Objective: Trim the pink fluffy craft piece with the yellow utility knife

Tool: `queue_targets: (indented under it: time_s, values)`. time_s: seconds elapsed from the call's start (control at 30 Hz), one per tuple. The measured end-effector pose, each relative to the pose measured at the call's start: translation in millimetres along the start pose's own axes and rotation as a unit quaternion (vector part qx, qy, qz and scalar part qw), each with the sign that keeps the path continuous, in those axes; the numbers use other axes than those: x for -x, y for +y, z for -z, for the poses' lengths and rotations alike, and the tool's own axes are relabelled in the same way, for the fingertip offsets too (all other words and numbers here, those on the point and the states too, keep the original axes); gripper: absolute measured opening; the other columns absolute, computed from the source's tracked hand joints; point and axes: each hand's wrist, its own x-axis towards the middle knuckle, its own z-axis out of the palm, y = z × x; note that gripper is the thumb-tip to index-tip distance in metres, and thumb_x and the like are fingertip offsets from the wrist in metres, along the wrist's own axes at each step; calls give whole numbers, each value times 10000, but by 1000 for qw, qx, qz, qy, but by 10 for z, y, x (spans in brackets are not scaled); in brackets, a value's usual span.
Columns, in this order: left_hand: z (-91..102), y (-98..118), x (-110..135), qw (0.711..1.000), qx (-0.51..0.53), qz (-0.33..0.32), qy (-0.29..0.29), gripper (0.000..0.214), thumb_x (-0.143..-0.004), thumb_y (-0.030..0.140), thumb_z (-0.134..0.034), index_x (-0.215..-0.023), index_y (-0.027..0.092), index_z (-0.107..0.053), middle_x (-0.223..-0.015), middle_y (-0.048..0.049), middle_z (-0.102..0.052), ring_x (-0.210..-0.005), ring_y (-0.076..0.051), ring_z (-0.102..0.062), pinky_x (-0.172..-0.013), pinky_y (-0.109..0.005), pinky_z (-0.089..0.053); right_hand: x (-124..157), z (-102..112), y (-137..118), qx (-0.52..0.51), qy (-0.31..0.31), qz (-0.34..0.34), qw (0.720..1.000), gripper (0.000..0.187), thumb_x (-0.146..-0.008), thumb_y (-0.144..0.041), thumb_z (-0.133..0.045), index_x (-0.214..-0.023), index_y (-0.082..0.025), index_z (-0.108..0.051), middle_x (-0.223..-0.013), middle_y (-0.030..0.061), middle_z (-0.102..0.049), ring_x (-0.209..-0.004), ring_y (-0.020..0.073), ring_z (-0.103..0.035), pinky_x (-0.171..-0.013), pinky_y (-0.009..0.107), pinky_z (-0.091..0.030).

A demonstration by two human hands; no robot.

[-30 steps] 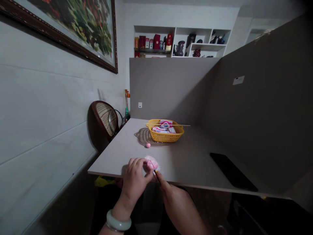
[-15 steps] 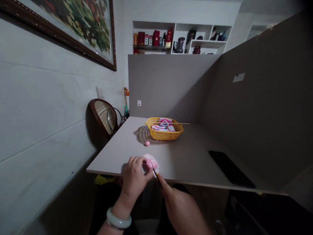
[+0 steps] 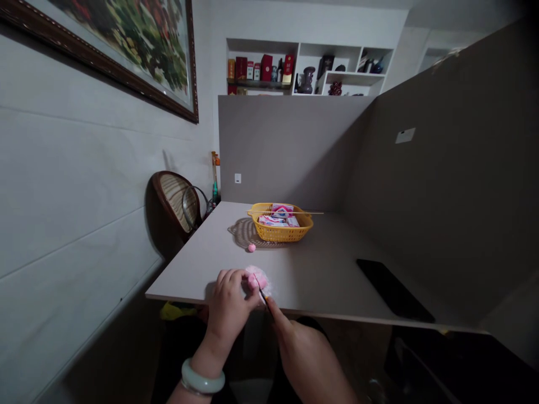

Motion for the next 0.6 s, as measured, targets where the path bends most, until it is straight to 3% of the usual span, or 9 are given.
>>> queue_targets:
  time_s: [0.1,0.3,0.5,0.6]
  values:
    - [17,8,2,1000,-3,-8,9,85,-797,196,-618,-872,205,-580,-860,-49,-660,-865,-236,-596,-757,-368,-497,-43,-22,-23,-3,6,5,1000,674,-875,-73,-329,-1530,-229,-312,-854,69,-762,-676,164,-708,-597,206,-483]
    - [38,10,22,1000,5,-8,0,88,-793,190,-621,-870,206,-582,-866,-49,-661,-862,-233,-588,-762,-363,-486,130,1,49,3,-2,14,1000,642,-878,-99,-346,-1500,-251,-387,-790,55,-756,-631,170,-699,-563,209,-476]
    - [15,10,24,1000,6,-7,2,91,-799,207,-630,-874,211,-580,-868,-44,-658,-872,-239,-598,-756,-364,-493,-71,-36,-20,19,20,9,1000,684,-868,-56,-354,-1524,-247,-332,-838,61,-762,-667,170,-705,-589,212,-480]
    - [12,-6,29,1000,0,-10,1,90,-802,209,-629,-880,212,-584,-871,-42,-660,-878,-236,-600,-759,-360,-496,-28,-16,-11,23,21,14,999,683,-860,-67,-382,-1514,-266,-355,-781,39,-757,-618,165,-696,-548,198,-466]
